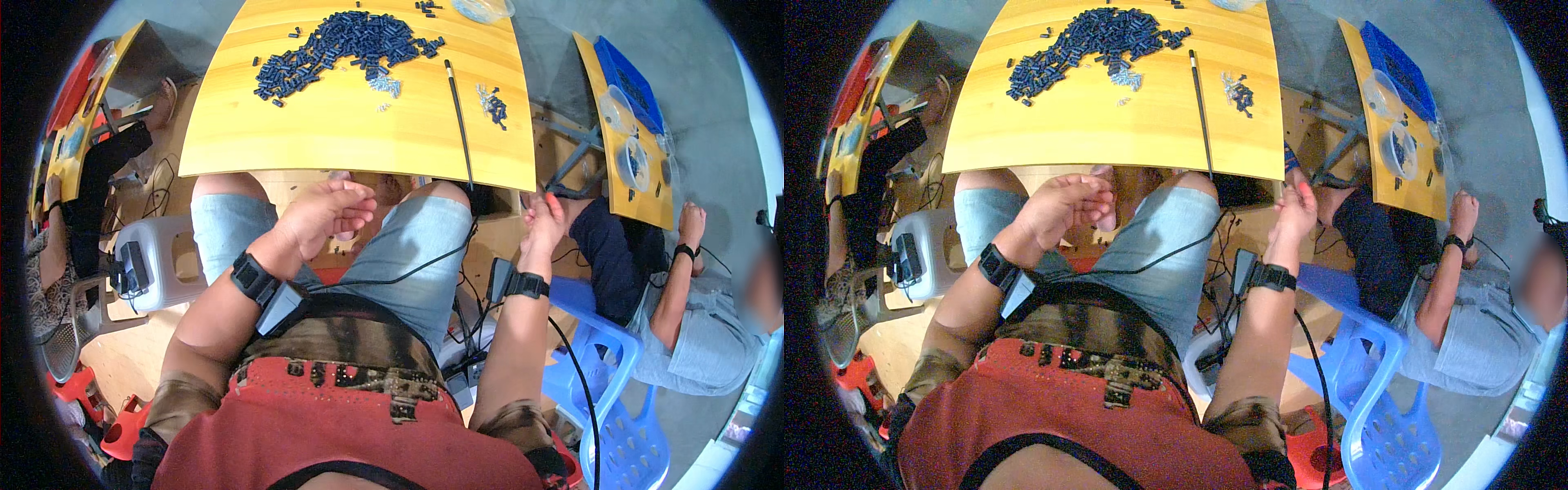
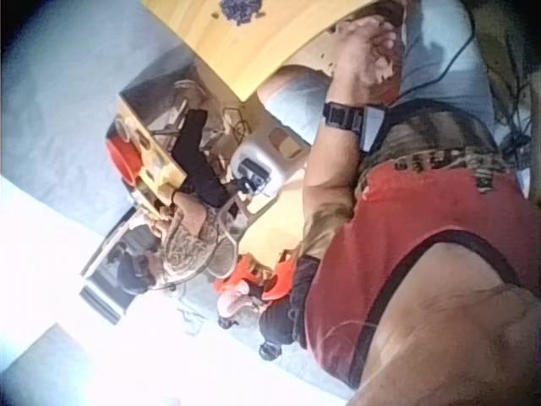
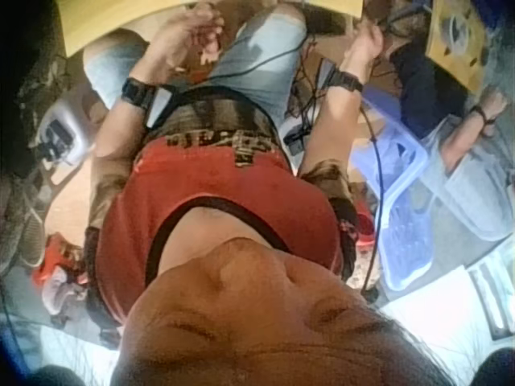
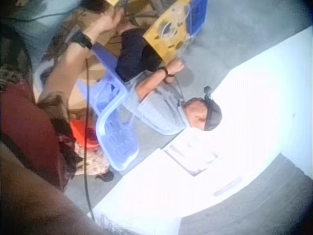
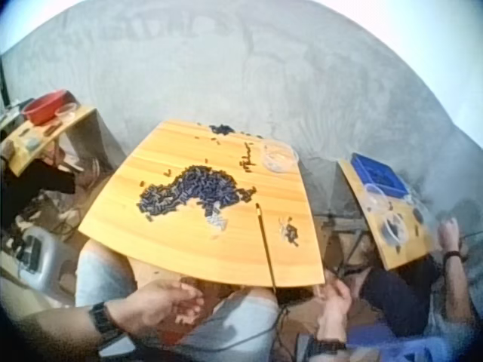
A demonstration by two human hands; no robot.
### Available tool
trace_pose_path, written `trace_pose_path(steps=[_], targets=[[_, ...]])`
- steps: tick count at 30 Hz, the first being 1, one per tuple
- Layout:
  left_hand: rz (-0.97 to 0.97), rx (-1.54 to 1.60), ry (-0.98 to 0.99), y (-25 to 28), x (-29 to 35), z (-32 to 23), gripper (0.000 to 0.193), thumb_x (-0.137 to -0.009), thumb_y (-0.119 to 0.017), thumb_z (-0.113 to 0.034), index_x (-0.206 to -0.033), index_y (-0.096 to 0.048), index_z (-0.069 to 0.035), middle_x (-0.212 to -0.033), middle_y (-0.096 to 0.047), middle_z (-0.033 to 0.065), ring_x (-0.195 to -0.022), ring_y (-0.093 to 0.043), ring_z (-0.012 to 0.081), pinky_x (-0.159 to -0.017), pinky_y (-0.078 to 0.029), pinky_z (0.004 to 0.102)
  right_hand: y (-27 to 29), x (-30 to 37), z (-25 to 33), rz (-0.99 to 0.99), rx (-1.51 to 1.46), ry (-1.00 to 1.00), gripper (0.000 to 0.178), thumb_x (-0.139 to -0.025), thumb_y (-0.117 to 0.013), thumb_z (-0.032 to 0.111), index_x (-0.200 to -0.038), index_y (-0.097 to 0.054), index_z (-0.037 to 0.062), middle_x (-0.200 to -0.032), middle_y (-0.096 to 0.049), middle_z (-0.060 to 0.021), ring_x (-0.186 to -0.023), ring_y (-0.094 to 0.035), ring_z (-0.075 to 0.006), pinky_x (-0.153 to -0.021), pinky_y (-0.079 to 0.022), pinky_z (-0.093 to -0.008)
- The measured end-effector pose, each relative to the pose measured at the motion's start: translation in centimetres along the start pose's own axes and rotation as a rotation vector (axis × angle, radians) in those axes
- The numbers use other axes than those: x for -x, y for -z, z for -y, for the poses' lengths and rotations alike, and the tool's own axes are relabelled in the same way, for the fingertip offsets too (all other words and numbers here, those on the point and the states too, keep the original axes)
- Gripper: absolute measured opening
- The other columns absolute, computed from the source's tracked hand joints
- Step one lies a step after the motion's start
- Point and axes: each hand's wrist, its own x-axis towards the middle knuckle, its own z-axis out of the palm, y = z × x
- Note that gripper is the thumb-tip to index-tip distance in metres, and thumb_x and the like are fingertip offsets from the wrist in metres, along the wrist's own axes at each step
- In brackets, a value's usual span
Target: The recorder is assembling small blue plastic pins and grey components at a wooden table.
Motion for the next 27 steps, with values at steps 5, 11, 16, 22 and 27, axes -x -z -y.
trace_pose_path(steps=[5,11,16,22,27], targets=[[-0.003,0.044,-0.131,1.0,0.5,-2.2,0.018,-0.090,-0.056,-0.020,-0.097,-0.059,-0.003,-0.089,-0.064,0.0053,-0.077,-0.061,0.0114,-0.069,-0.050,0.0221,-0.8,1.5,1.7,-0.210,-0.062,0.432,0.029,-0.083,-0.058,0.000,-0.111,-0.050,0.0028,-0.076,-0.053,0.0013,-0.058,-0.046,-0.0050,-0.047,-0.036,-0.0159],[-0.065,0.111,-0.241,2.9,0.3,-4.3,0.015,-0.090,-0.056,-0.017,-0.096,-0.061,-0.005,-0.088,-0.066,0.0063,-0.078,-0.064,0.0134,-0.071,-0.052,0.0242,-8.3,9.4,9.5,0.339,0.078,0.585,0.015,-0.084,-0.058,-0.001,-0.100,-0.060,-0.0009,-0.087,-0.061,-0.0032,-0.081,-0.057,-0.0104,-0.075,-0.046,-0.0226],[-0.115,0.171,-0.286,4.9,0.8,-5.2,0.014,-0.090,-0.055,-0.015,-0.096,-0.061,-0.004,-0.089,-0.066,0.0069,-0.077,-0.064,0.0134,-0.070,-0.053,0.0243,-17.0,13.5,9.1,0.860,0.448,0.724,0.011,-0.076,-0.064,0.005,-0.085,-0.063,-0.0008,-0.078,-0.062,-0.0138,-0.068,-0.062,-0.0220,-0.062,-0.049,-0.0293],[-0.183,0.231,-0.319,7.6,1.4,-6.5,0.014,-0.090,-0.056,-0.015,-0.096,-0.061,-0.004,-0.089,-0.067,0.0073,-0.077,-0.064,0.0138,-0.070,-0.053,0.0241,-22.8,15.1,7.4,1.044,0.748,0.736,0.012,-0.074,-0.064,0.010,-0.081,-0.064,-0.0002,-0.076,-0.063,-0.0167,-0.068,-0.062,-0.0298,-0.062,-0.050,-0.0358],[-0.159,0.244,-0.338,8.2,0.9,-8.1,0.014,-0.090,-0.057,-0.014,-0.097,-0.061,-0.003,-0.089,-0.066,0.0071,-0.077,-0.064,0.0135,-0.070,-0.053,0.0243,-26.0,12.4,7.7,0.923,0.776,0.760,0.011,-0.073,-0.064,0.010,-0.080,-0.065,0.0011,-0.076,-0.062,-0.0158,-0.068,-0.061,-0.0298,-0.062,-0.049,-0.0367]])
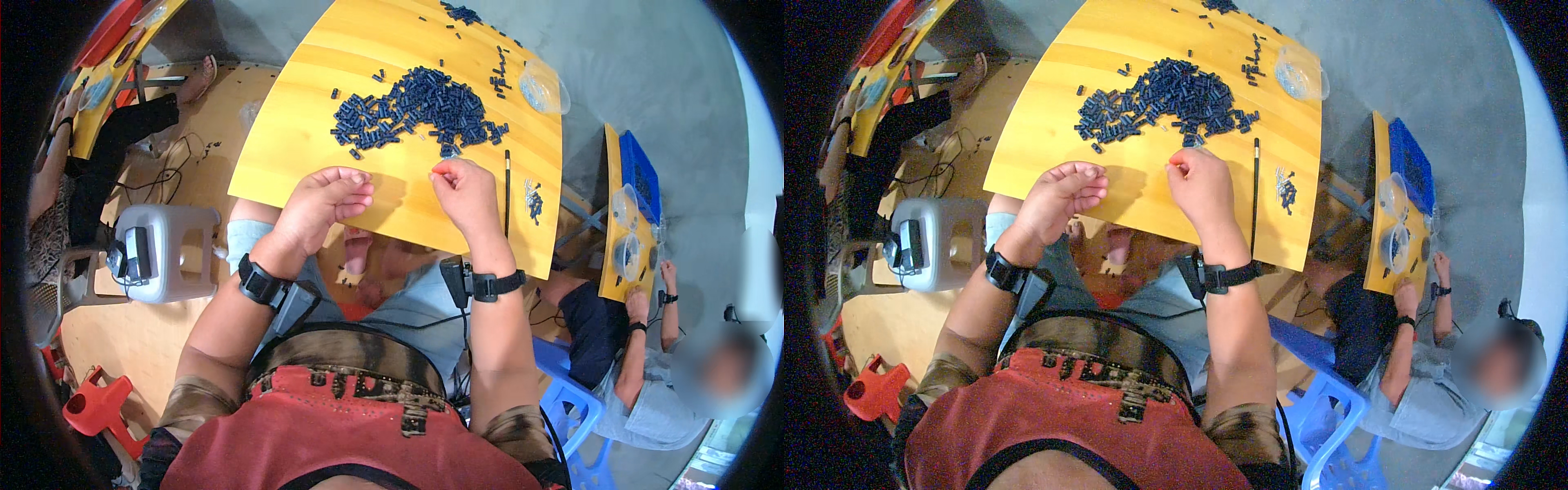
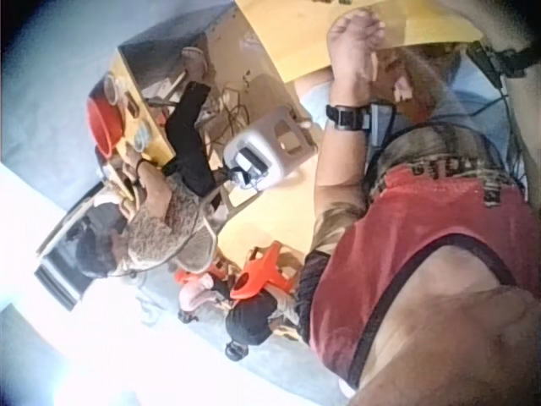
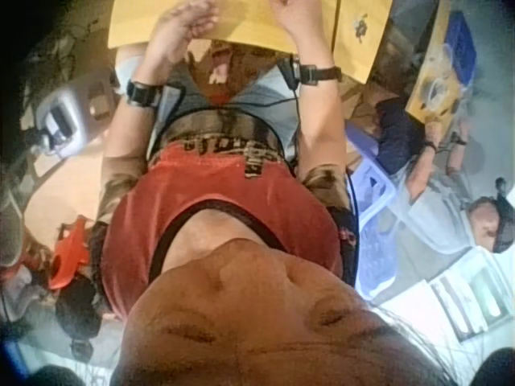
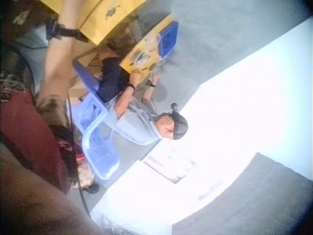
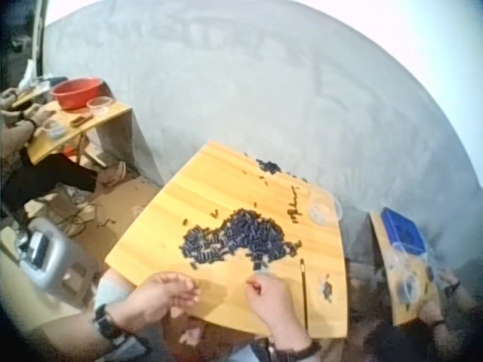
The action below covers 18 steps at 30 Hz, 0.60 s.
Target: The recorder is assembling small blue plastic pins and grey components at a wooden table.
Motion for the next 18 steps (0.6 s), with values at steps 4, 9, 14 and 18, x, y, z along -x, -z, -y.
trace_pose_path(steps=[4,9,14,18], targets=[[0.084,-0.011,0.024,-0.4,-1.2,0.7,0.015,-0.090,-0.057,-0.014,-0.098,-0.061,-0.002,-0.088,-0.066,0.0067,-0.078,-0.063,0.0130,-0.072,-0.052,0.0247,-0.7,-2.8,-0.8,-0.069,0.064,0.029,0.010,-0.073,-0.064,0.010,-0.080,-0.066,0.0024,-0.075,-0.062,-0.0147,-0.070,-0.061,-0.0290,-0.062,-0.049,-0.0368],[0.118,0.008,0.079,-0.3,-2.0,1.3,0.016,-0.091,-0.055,-0.014,-0.098,-0.060,-0.001,-0.089,-0.063,0.0071,-0.078,-0.062,0.0145,-0.070,-0.053,0.0269,-1.6,-4.7,-1.3,-0.104,0.082,0.023,0.008,-0.072,-0.064,0.009,-0.078,-0.067,0.0034,-0.075,-0.061,-0.0132,-0.069,-0.060,-0.0292,-0.062,-0.048,-0.0369],[0.153,0.015,0.111,0.3,-2.3,0.9,0.016,-0.092,-0.054,-0.013,-0.098,-0.059,0.000,-0.088,-0.062,0.0073,-0.077,-0.063,0.0150,-0.068,-0.054,0.0265,-1.5,-6.4,-2.4,-0.145,0.117,0.062,0.006,-0.071,-0.066,0.008,-0.075,-0.068,0.0046,-0.072,-0.059,-0.0114,-0.070,-0.058,-0.0293,-0.065,-0.048,-0.0366],[0.163,-0.016,0.147,0.2,-2.4,0.7,0.016,-0.092,-0.054,-0.014,-0.099,-0.058,0.000,-0.088,-0.062,0.0075,-0.077,-0.063,0.0150,-0.068,-0.054,0.0255,-1.8,-7.5,-2.3,-0.134,0.246,0.194,0.006,-0.070,-0.067,0.008,-0.075,-0.069,0.0055,-0.074,-0.058,-0.0099,-0.080,-0.056,-0.0284,-0.071,-0.047,-0.0369]])
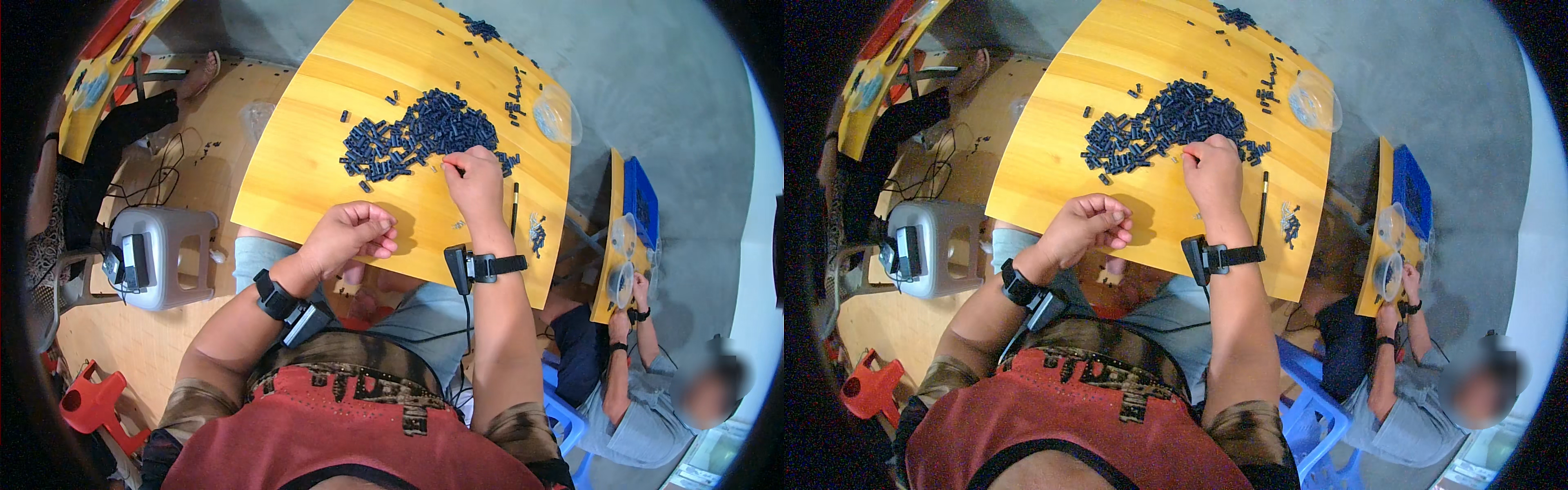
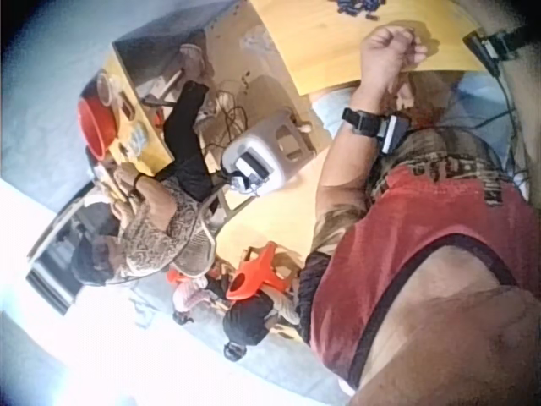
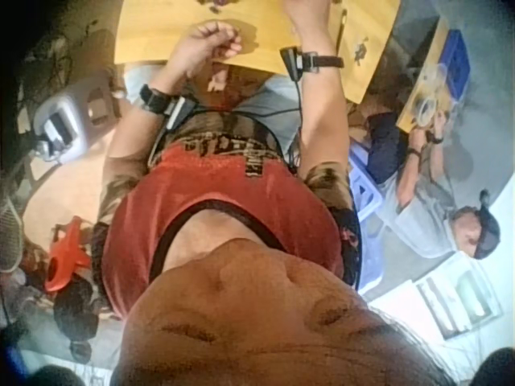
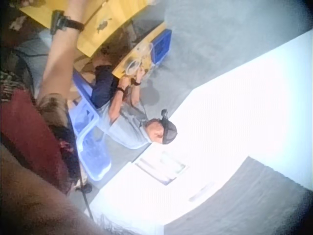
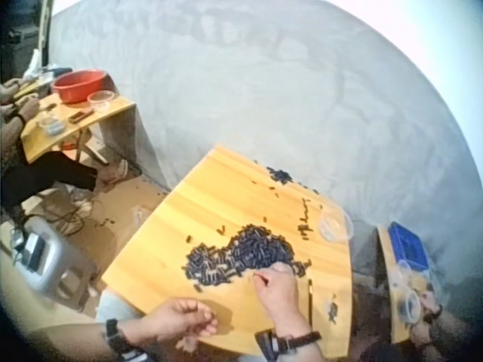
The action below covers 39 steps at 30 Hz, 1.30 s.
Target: The recorder is assembling small blue plastic pins and grey components at a wooden table.
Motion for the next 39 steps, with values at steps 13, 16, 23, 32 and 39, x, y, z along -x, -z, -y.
trace_pose_path(steps=[13,16,23,32,39], targets=[[0.020,-0.012,0.001,0.1,0.0,0.0,0.016,-0.092,-0.054,-0.014,-0.101,-0.057,-0.001,-0.090,-0.061,0.0075,-0.078,-0.063,0.0150,-0.069,-0.054,0.0265,0.7,-0.2,1.5,0.082,0.127,0.081,0.007,-0.070,-0.065,0.006,-0.076,-0.064,0.0029,-0.079,-0.057,-0.0119,-0.083,-0.055,-0.0291,-0.073,-0.047,-0.0388],[0.028,-0.006,0.001,0.0,-0.1,0.0,0.016,-0.092,-0.054,-0.013,-0.102,-0.057,-0.001,-0.090,-0.062,0.0075,-0.078,-0.063,0.0151,-0.070,-0.054,0.0268,2.7,1.0,3.3,0.070,-0.099,0.175,0.007,-0.071,-0.064,0.006,-0.076,-0.061,0.0025,-0.079,-0.056,-0.0123,-0.081,-0.055,-0.0299,-0.071,-0.046,-0.0398],[0.039,0.025,-0.057,-2.4,0.1,0.5,0.017,-0.091,-0.057,-0.015,-0.101,-0.058,-0.002,-0.088,-0.062,0.0053,-0.074,-0.061,0.0124,-0.068,-0.052,0.0241,3.7,7.4,7.1,0.145,-0.323,0.138,0.011,-0.073,-0.063,0.005,-0.083,-0.059,0.0037,-0.080,-0.056,-0.0118,-0.080,-0.056,-0.0314,-0.069,-0.046,-0.0390],[0.001,0.038,-0.025,-3.2,0.5,1.7,0.012,-0.087,-0.063,-0.013,-0.093,-0.062,-0.003,-0.082,-0.063,0.0033,-0.069,-0.058,0.0091,-0.064,-0.050,0.0209,4.0,10.1,6.6,0.052,-0.547,-0.049,0.014,-0.073,-0.065,0.002,-0.086,-0.061,0.0012,-0.081,-0.059,-0.0131,-0.073,-0.060,-0.0292,-0.064,-0.049,-0.0341],[0.091,0.091,-0.043,-3.3,0.7,2.3,0.015,-0.089,-0.057,-0.008,-0.102,-0.062,-0.001,-0.092,-0.064,0.0056,-0.076,-0.060,0.0115,-0.069,-0.050,0.0226,4.3,11.7,6.4,-0.010,-0.595,-0.202,0.008,-0.074,-0.067,0.001,-0.082,-0.063,0.0008,-0.078,-0.061,-0.0109,-0.066,-0.061,-0.0205,-0.057,-0.048,-0.0288]])
